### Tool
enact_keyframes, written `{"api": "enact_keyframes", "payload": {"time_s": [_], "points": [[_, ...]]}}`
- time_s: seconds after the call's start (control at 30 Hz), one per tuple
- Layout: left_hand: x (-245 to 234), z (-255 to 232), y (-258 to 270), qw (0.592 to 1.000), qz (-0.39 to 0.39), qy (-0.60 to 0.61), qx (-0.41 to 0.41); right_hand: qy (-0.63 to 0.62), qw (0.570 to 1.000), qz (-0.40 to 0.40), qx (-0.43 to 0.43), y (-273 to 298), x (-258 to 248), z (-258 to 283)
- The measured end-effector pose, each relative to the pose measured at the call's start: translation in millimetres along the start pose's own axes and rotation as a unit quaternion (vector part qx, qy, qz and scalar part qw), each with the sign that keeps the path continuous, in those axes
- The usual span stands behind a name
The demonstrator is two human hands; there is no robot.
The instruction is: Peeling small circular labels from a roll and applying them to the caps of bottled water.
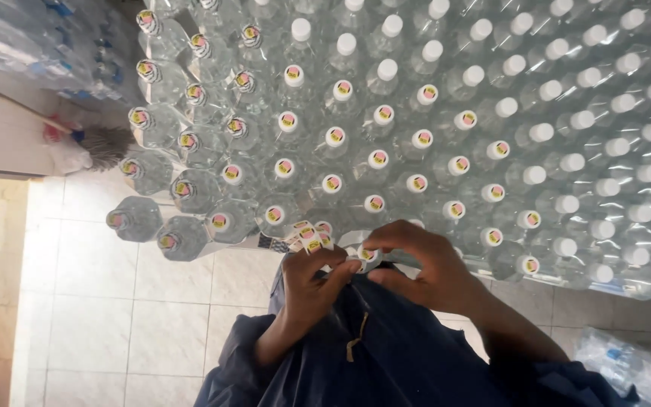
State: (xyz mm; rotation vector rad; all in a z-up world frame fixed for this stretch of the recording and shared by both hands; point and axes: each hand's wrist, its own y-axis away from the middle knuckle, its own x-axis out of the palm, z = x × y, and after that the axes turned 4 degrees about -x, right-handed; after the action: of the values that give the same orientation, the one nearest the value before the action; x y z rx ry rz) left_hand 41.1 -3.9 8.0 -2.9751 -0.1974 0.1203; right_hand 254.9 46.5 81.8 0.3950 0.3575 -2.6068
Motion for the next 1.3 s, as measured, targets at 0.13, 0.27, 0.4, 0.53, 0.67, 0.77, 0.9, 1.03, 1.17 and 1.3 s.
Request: {"api": "enact_keyframes", "payload": {"time_s": [0.13, 0.27, 0.4, 0.53, 0.67, 0.77, 0.9, 1.03, 1.17, 1.3], "points": [[-5.0, 9.6, 5.6, 0.999, 0.025, -0.001, -0.019, -0.059, 0.998, -0.031, 0.013, 5.1, 33.1, -20.4], [-0.9, 3.3, 1.9, 1.0, 0.006, -0.022, 0.0, -0.085, 0.993, -0.085, -0.006, 2.4, 33.3, -25.8], [2.6, -19.8, -7.5, 0.998, -0.006, -0.042, 0.042, -0.12, 0.987, -0.106, -0.017, 4.3, 31.9, -31.9], [7.0, -14.2, -3.9, 0.997, -0.018, -0.05, 0.059, -0.125, 0.985, -0.119, -0.022, 10.4, 31.3, -40.0], [13.5, -3.1, 4.7, 0.996, -0.024, -0.05, 0.073, -0.132, 0.983, -0.114, -0.049, 10.8, 21.4, -41.5], [22.0, -11.6, 2.3, 0.992, -0.02, -0.079, 0.098, -0.144, 0.985, -0.083, -0.052, 11.7, 9.2, -43.2], [31.6, -14.8, 2.6, 0.983, -0.041, -0.103, 0.145, -0.157, 0.984, -0.056, -0.07, 13.8, 0.0, -48.3], [34.0, -16.2, 19.2, 0.977, -0.07, -0.15, 0.134, -0.178, 0.981, -0.019, -0.072, 11.8, -3.5, -44.0], [22.3, -16.5, 23.1, 0.974, -0.085, -0.145, 0.15, -0.177, 0.979, -0.028, -0.093, 10.2, 8.5, -45.4], [6.2, -19.5, 15.1, 0.978, -0.083, -0.125, 0.147, -0.178, 0.976, -0.045, -0.12, -6.4, 17.2, -36.0]]}}
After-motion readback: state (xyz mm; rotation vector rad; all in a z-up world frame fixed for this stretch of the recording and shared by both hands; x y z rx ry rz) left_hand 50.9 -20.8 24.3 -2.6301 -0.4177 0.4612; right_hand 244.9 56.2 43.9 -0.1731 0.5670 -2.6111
